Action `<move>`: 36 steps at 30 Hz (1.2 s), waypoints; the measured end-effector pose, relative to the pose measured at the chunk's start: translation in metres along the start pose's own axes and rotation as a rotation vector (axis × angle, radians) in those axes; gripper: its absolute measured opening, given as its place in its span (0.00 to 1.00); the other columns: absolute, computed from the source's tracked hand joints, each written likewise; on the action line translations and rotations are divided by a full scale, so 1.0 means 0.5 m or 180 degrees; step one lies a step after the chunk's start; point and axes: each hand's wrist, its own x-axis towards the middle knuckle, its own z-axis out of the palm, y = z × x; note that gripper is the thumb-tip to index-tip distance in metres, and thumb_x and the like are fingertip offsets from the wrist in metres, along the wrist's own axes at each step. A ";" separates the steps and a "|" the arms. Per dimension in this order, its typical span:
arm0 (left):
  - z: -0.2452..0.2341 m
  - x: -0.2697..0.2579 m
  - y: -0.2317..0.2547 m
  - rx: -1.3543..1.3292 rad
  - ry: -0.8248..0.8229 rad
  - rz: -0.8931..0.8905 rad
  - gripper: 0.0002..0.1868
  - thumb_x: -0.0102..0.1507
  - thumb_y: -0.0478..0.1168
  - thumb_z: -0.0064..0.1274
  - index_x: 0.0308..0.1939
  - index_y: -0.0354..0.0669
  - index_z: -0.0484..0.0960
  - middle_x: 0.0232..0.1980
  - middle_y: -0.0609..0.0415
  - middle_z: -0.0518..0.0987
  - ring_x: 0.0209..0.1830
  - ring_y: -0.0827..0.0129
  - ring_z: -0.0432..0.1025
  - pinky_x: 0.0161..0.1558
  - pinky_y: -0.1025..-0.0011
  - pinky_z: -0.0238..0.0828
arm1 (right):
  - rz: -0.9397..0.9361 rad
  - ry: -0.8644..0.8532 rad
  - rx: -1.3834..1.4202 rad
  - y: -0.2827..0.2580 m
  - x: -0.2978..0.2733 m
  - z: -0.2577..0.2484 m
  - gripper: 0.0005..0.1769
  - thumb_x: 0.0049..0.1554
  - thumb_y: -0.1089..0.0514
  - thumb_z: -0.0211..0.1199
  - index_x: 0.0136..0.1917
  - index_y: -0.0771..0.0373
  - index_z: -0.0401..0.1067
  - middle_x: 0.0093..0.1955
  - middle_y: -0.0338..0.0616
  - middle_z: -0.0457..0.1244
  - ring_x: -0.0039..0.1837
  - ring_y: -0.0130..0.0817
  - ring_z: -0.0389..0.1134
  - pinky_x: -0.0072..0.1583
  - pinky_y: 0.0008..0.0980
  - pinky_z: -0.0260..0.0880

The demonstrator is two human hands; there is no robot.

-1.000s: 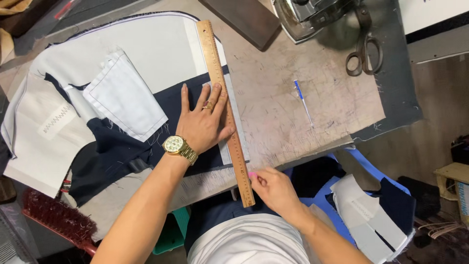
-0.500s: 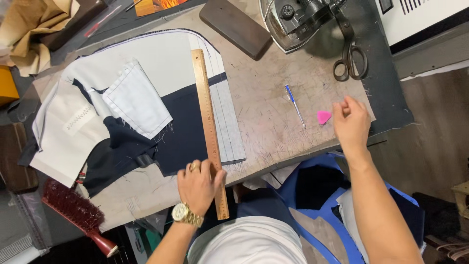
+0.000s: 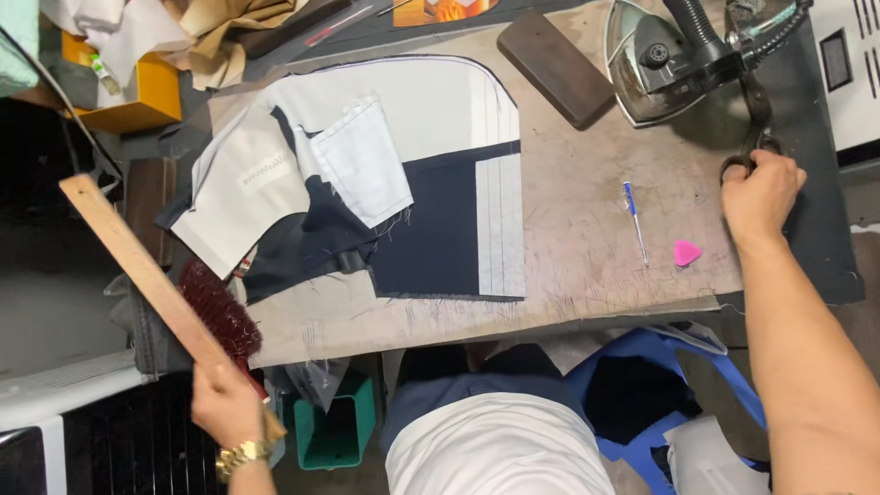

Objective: The person irons pieces of dark fabric, uses a wooden block to press seams, and marks the fabric using a ruler and chalk before cutting along the marked lines with shears.

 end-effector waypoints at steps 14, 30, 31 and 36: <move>0.054 0.186 -0.155 0.0794 0.0327 0.0602 0.25 0.72 0.44 0.50 0.71 0.37 0.82 0.46 0.38 0.78 0.47 0.38 0.71 0.49 0.45 0.63 | 0.2762 -0.1664 0.2720 -0.086 -0.084 -0.263 0.41 0.58 0.65 0.69 0.77 0.69 0.51 0.41 0.64 0.65 0.30 0.33 0.58 0.25 0.31 0.51; 0.215 0.112 0.180 0.0310 -0.0237 0.2568 0.29 0.70 0.39 0.45 0.75 0.35 0.69 0.77 0.27 0.63 0.77 0.36 0.57 0.72 0.37 0.44 | 0.2627 -0.1708 0.2812 -0.457 -0.413 -0.206 0.33 0.59 0.57 0.68 0.74 0.65 0.63 0.33 0.57 0.69 0.27 0.40 0.70 0.28 0.37 0.74; 0.218 0.116 0.172 0.0291 -0.0281 0.2585 0.29 0.70 0.39 0.45 0.75 0.35 0.69 0.77 0.27 0.63 0.77 0.36 0.57 0.72 0.37 0.44 | 0.2666 -0.1695 0.2779 -0.483 -0.390 -0.228 0.33 0.59 0.57 0.68 0.74 0.65 0.63 0.33 0.57 0.69 0.27 0.40 0.70 0.28 0.37 0.74; 0.240 0.139 0.123 0.0486 -0.0229 0.2381 0.28 0.68 0.42 0.47 0.73 0.42 0.75 0.78 0.34 0.67 0.79 0.42 0.60 0.73 0.36 0.43 | 0.2508 -0.1778 0.2582 -0.552 -0.327 -0.227 0.30 0.59 0.53 0.68 0.71 0.66 0.66 0.33 0.51 0.69 0.33 0.40 0.72 0.37 0.41 0.74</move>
